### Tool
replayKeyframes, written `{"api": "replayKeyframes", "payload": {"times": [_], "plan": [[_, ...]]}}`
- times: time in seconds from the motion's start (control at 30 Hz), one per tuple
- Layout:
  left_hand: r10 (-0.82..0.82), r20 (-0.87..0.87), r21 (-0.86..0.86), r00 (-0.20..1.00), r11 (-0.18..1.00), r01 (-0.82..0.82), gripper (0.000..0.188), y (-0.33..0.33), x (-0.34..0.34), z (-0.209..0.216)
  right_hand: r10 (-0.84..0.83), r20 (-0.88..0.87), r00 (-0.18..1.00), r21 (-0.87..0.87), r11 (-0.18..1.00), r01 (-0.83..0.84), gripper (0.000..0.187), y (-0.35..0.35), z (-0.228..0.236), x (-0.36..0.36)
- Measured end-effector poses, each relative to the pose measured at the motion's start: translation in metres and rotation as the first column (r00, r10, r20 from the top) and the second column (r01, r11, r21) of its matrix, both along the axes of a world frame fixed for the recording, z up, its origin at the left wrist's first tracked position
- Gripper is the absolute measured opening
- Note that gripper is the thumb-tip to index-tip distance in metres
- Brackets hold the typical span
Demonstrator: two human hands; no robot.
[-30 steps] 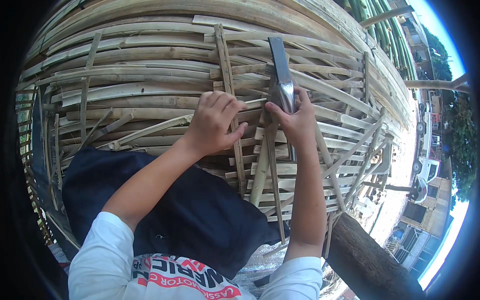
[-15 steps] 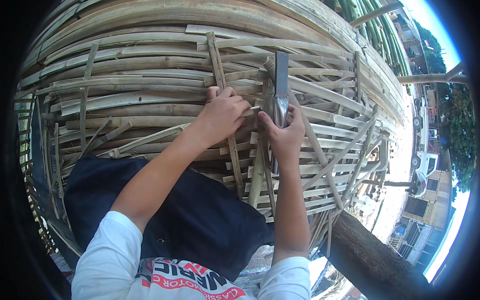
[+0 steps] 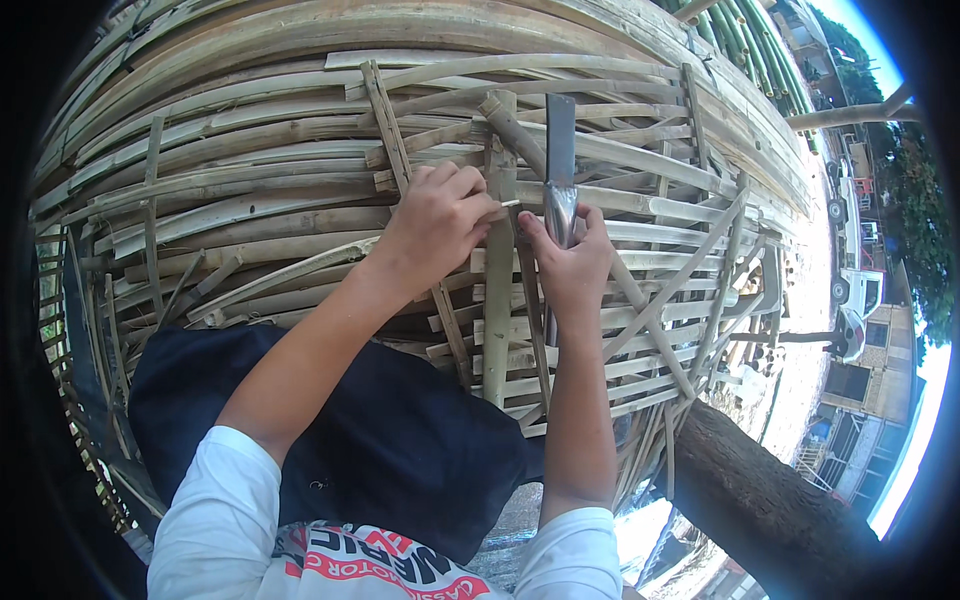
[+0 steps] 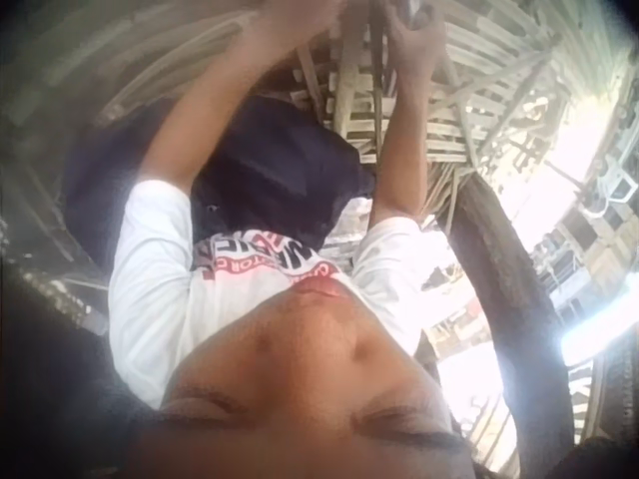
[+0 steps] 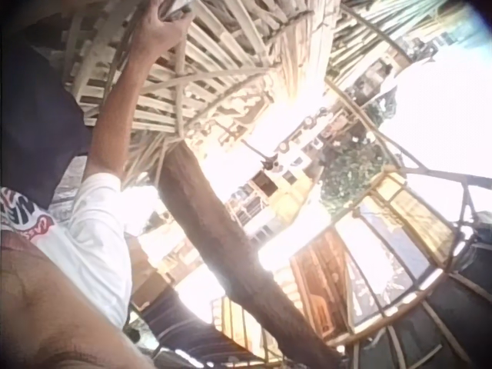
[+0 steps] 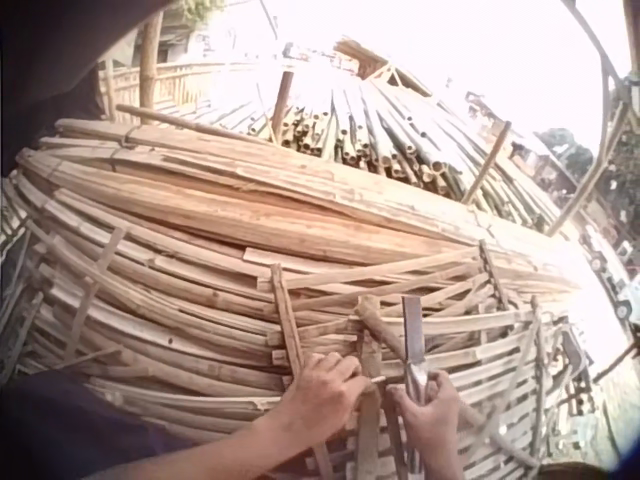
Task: The person uses a blade to shave and trim thin strips of bamboo that are woven into a large furniture structure, using their hands to position and test the fit of the bamboo pieces.
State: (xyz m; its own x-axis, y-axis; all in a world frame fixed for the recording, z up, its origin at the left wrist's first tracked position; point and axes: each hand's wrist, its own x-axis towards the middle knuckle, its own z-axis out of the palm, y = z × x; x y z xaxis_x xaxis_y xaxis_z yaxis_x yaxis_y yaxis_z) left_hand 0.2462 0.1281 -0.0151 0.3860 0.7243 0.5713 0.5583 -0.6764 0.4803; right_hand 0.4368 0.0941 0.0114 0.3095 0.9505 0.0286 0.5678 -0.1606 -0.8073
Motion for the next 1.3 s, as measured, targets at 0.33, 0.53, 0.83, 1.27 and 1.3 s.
{"api": "replayKeyframes", "payload": {"times": [0.33, 0.53, 0.83, 1.27, 1.3], "plan": [[-0.168, 0.059, 0.207, 0.984, 0.966, 0.152, 0.038, -0.033, 0.013, -0.017, -0.007, -0.008, 1.000, -0.017, 1.000, 0.007, 0.044, -0.011, -0.009, 0.003], [-0.236, 0.060, 0.207, 0.970, 0.953, 0.219, 0.040, -0.034, 0.011, -0.025, 0.018, -0.098, 0.995, -0.030, 0.999, -0.021, 0.043, -0.080, -0.013, 0.034], [-0.542, -0.083, 0.302, 0.836, 0.786, 0.539, 0.037, -0.031, 0.049, -0.022, -0.102, -0.234, 0.967, -0.115, 0.990, 0.076, 0.049, -0.096, -0.022, 0.032], [-0.554, -0.224, 0.182, 0.801, 0.784, 0.593, 0.029, -0.025, 0.052, -0.036, 0.123, 0.220, 0.968, -0.064, 0.992, -0.112, 0.049, -0.112, 0.007, 0.076], [-0.465, -0.261, 0.292, 0.846, 0.797, 0.528, 0.032, -0.030, 0.055, -0.036, 0.202, 0.303, 0.931, -0.115, 0.978, -0.175, 0.052, -0.105, 0.011, 0.077]]}}
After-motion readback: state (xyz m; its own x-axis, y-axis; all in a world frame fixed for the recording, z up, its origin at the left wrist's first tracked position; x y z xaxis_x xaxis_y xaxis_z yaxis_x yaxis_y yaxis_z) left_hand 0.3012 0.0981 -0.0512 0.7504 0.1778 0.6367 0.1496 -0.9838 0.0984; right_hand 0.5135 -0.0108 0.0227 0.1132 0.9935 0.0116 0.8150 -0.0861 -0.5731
